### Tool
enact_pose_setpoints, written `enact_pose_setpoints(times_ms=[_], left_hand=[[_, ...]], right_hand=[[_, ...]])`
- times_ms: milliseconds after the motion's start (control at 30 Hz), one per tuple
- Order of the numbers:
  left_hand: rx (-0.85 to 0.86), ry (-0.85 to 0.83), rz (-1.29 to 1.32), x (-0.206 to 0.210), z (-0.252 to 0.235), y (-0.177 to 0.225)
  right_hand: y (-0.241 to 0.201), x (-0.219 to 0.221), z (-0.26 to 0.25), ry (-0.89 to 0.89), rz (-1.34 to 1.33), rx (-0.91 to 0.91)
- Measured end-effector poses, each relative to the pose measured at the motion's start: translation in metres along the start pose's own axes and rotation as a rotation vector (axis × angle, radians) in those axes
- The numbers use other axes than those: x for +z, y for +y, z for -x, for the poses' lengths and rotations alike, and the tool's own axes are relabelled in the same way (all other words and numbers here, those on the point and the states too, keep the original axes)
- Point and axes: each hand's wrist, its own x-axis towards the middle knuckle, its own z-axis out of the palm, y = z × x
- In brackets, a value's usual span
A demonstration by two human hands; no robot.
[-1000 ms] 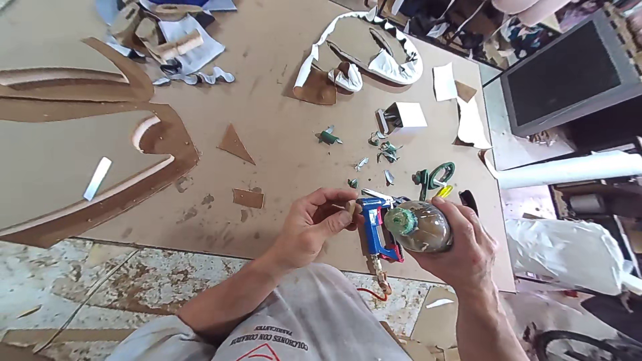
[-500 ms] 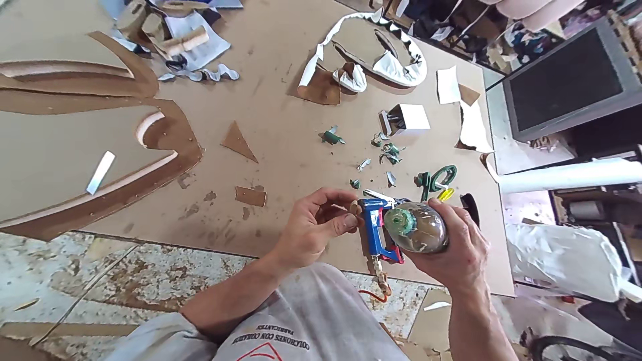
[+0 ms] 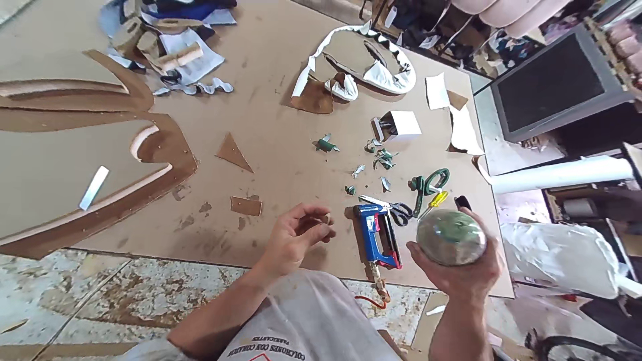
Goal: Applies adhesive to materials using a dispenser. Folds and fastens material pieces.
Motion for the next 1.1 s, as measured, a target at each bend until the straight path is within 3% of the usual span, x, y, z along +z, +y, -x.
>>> enact_pose_setpoints(times_ms=[167,300,433,667,900,1000,1100], left_hand=[[-0.108,0.225,-0.218,-0.043,0.026,-0.029],[-0.23,0.365,-0.304,-0.071,0.043,-0.042],[-0.249,0.393,-0.349,-0.073,0.032,-0.047],[-0.208,0.192,-0.452,-0.031,0.001,-0.045],[-0.285,0.032,-0.495,-0.019,0.02,-0.072],[-0.338,0.047,-0.485,-0.025,0.023,-0.071],[-0.384,0.13,-0.253,-0.03,0.02,-0.059]], right_hand=[[0.006,0.011,0.05,0.344,-0.226,0.381],[0.008,0.018,0.082,0.293,-0.216,0.541],[0.005,0.022,0.097,0.205,-0.17,0.586],[-0.004,0.041,0.086,0.17,-0.283,0.517],[-0.001,0.034,0.084,0.235,-0.322,0.511],[0.008,0.029,0.09,0.255,-0.307,0.552],[0.018,0.027,0.095,0.271,-0.374,0.541]])
